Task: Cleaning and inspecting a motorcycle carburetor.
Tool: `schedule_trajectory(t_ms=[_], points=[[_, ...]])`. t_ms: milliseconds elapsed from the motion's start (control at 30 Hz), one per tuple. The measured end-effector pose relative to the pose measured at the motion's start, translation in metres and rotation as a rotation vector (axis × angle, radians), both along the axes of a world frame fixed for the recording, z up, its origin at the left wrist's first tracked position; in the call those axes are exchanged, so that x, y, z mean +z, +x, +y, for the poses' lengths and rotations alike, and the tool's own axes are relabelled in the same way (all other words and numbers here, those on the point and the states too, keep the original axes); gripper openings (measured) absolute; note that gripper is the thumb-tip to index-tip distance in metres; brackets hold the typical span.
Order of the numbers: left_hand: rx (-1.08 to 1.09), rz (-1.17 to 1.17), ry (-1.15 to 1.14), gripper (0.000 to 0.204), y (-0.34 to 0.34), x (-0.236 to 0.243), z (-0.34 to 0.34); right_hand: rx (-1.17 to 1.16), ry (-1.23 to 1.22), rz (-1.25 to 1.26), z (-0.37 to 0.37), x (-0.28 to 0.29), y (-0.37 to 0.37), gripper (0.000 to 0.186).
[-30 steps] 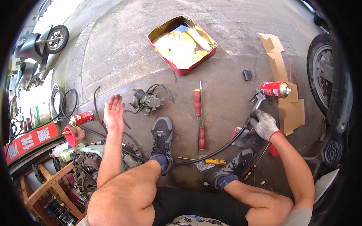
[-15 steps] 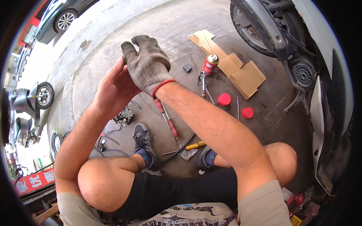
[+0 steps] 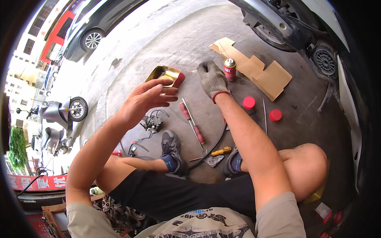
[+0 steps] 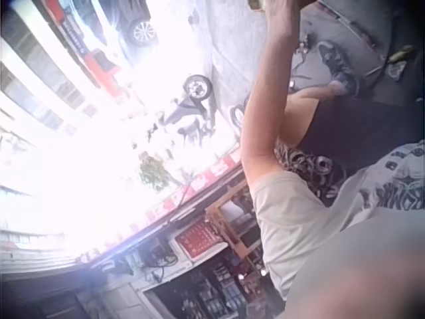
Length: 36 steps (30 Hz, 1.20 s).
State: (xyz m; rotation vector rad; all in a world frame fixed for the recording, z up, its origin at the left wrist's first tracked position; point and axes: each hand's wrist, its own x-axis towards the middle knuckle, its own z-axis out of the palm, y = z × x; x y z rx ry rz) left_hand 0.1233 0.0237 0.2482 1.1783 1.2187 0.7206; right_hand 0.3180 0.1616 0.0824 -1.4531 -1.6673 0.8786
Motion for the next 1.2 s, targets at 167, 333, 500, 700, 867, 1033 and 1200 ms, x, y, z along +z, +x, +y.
schedule_trajectory(t_ms=[167, 333, 500, 700, 867, 1033, 1200], points=[[0.042, 0.221, -0.002, 0.055, -0.051, -0.003, -0.008, 0.333, -0.504, -0.761, -0.025, -0.127, 0.099, 0.036], [0.128, 0.312, -0.029, 0.052, -0.08, -0.005, -0.003, 0.475, -0.414, -1.127, -0.096, -0.19, 0.096, 0.041], [0.133, 0.358, -0.013, 0.049, -0.087, -0.016, 0.01, 0.511, -0.392, -1.261, -0.091, -0.196, 0.094, 0.054], [0.053, 0.443, 0.016, 0.047, -0.096, -0.03, 0.026, 0.834, -0.442, -1.107, -0.002, -0.122, 0.128, 0.071], [0.059, 0.44, -0.028, 0.054, -0.099, -0.038, 0.025, 0.479, -0.4, 0.154, -0.008, -0.037, 0.067, 0.028], [0.204, 0.187, -0.267, 0.084, -0.083, -0.043, 0.018, 0.394, 0.01, 0.052, -0.093, 0.055, -0.028, 0.021], [0.185, 0.189, -0.148, 0.043, -0.074, -0.057, 0.015, 0.428, 0.273, 0.071, -0.126, 0.024, -0.055, 0.021]])
